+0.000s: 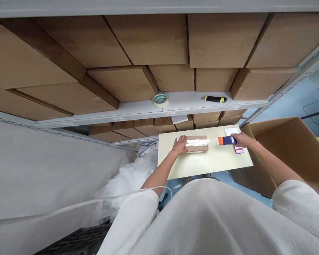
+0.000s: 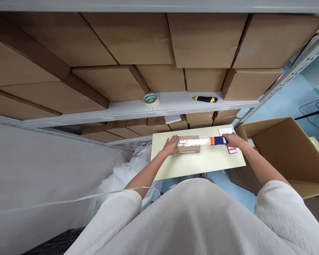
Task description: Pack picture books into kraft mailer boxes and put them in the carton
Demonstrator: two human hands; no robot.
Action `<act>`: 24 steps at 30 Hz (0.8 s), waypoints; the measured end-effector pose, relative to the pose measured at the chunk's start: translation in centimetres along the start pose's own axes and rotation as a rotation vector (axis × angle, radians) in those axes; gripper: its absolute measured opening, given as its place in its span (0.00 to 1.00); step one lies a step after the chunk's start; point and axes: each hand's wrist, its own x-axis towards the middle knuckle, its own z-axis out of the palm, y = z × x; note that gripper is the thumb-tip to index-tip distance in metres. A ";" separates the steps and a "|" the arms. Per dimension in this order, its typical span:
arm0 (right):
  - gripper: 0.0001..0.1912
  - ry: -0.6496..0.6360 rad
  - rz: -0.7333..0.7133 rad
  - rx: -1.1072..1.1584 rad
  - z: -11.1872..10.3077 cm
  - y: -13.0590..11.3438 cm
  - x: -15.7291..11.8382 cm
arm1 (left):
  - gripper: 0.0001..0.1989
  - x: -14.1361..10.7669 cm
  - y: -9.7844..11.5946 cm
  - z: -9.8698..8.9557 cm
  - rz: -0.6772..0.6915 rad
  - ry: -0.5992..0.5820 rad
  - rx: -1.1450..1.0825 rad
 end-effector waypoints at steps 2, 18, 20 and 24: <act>0.17 0.008 0.005 0.012 0.4 0.8 -0.2 | 0.56 0.0 0.1 -0.1 -0.013 -0.003 -0.002; 0.24 -0.097 0.074 -0.110 3.6 -6.0 6.8 | 0.58 -0.1 0.5 -0.3 -0.034 0.012 -0.052; 0.25 -0.099 0.071 -0.124 3.5 -6.9 8.0 | 0.58 -0.1 0.5 -0.2 -0.033 0.021 -0.079; 0.25 -0.107 0.074 -0.171 2.7 -8.5 10.1 | 0.57 -0.2 0.7 0.0 -0.037 0.025 -0.130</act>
